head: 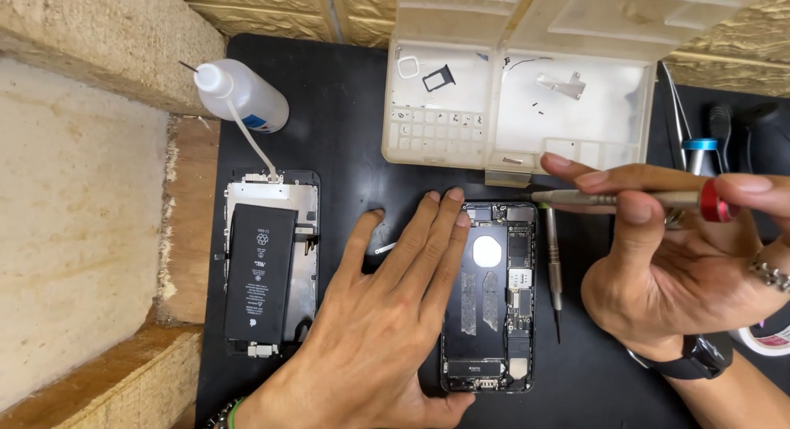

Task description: Disassembling a mobile phone by removing screws and manipulating internal components on a repair bench.

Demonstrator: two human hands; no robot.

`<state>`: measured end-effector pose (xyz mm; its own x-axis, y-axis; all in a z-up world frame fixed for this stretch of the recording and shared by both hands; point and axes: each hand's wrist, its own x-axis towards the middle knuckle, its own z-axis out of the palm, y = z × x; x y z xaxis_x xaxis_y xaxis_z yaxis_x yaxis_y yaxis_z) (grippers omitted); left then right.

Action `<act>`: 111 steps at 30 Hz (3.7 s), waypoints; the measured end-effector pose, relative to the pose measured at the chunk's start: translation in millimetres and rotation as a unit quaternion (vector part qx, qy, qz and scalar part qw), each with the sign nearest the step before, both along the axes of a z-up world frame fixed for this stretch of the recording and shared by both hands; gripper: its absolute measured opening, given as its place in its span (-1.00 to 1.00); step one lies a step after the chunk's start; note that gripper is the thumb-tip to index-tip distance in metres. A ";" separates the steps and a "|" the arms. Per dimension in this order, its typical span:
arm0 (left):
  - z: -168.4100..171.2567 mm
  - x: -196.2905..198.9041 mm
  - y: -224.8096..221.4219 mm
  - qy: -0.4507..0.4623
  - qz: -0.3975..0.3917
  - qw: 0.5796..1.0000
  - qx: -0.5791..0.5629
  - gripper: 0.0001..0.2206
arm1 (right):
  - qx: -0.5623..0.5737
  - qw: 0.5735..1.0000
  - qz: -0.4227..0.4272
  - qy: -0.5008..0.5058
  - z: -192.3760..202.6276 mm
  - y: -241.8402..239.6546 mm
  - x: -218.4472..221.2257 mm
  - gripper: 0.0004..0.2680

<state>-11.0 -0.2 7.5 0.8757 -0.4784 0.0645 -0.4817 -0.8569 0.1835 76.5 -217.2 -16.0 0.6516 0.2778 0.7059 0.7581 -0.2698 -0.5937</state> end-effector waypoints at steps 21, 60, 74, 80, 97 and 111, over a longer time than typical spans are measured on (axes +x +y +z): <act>8.3 9.7 5.5 0.000 0.009 0.990 -0.139 0.04 | 0.245 0.438 0.421 0.756 -8.0 -77.3 53.1 -0.65; 16.3 11.3 5.5 0.014 0.016 0.976 -0.219 0.14 | -0.177 0.942 0.279 0.065 63.5 -5.8 12.3 -0.79; 16.5 12.3 6.4 0.025 0.014 0.977 -0.213 0.17 | -0.175 0.928 0.302 0.132 63.7 -29.7 19.6 -0.74; 16.5 10.4 7.8 0.020 0.001 0.976 -0.215 0.15 | -0.070 0.956 0.256 0.121 54.3 0.9 8.7 -0.58; 14.9 12.8 -19.2 -0.061 0.013 0.987 -0.149 -0.33 | -0.039 0.969 0.244 -0.021 40.0 -7.1 3.0 -0.77; -1.5 9.5 -10.6 -0.071 -0.027 0.986 -0.147 0.20 | -0.027 0.967 0.250 -0.024 45.4 -11.8 7.1 -0.81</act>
